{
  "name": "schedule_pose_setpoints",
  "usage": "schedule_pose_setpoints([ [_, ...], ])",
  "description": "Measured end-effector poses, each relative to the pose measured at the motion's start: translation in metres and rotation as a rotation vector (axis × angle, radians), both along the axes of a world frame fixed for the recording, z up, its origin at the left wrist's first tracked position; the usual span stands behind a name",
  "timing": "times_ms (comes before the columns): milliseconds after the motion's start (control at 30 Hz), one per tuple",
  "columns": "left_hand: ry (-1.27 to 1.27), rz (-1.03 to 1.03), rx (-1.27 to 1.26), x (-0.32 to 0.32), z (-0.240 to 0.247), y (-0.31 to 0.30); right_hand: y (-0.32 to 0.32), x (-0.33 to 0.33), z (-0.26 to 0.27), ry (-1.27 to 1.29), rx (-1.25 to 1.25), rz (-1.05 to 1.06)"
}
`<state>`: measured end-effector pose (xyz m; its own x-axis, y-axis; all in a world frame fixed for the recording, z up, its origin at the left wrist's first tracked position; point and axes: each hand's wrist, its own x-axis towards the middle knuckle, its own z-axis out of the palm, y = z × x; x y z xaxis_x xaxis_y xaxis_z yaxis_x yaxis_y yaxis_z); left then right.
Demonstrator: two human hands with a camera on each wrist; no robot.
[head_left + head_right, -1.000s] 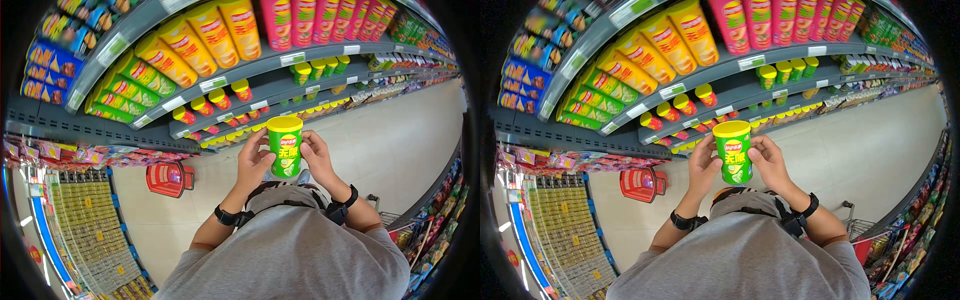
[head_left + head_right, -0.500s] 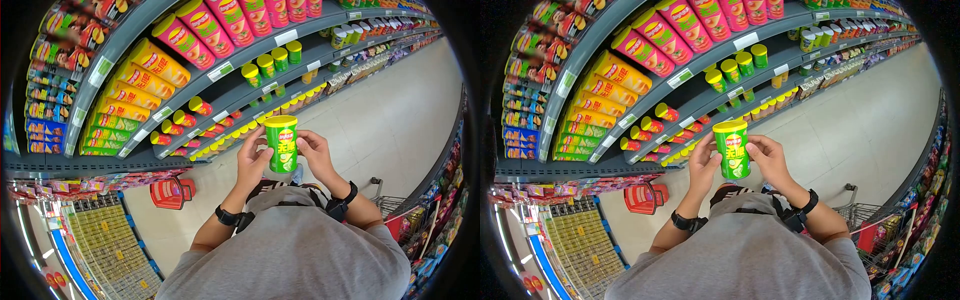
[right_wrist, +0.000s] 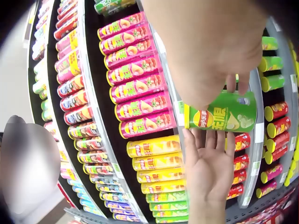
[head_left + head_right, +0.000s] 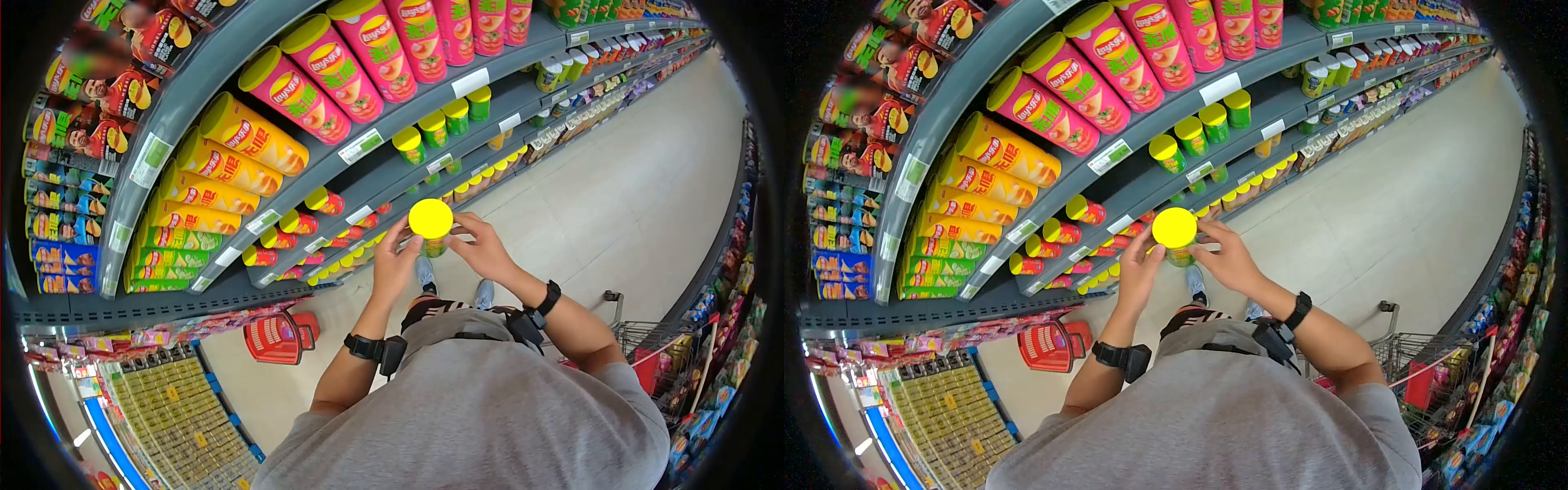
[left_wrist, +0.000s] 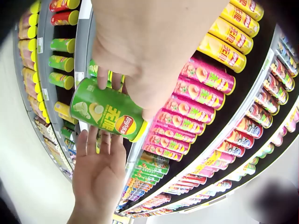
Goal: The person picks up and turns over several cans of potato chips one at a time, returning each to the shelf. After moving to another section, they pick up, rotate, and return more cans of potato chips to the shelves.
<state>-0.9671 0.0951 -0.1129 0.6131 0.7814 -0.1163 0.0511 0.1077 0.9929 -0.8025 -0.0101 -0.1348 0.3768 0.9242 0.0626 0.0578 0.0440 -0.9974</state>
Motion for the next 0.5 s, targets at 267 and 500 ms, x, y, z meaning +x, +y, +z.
schedule_pose_setpoints([
  [267,0.013,0.083,-0.027,-0.025,-0.061,0.129,0.144,-0.022,-0.038,0.097,-0.133,0.136],
  [500,0.304,0.079,-0.079,-0.024,-0.098,0.201,0.226,-0.031,-0.096,-0.046,-0.192,-0.01],
])
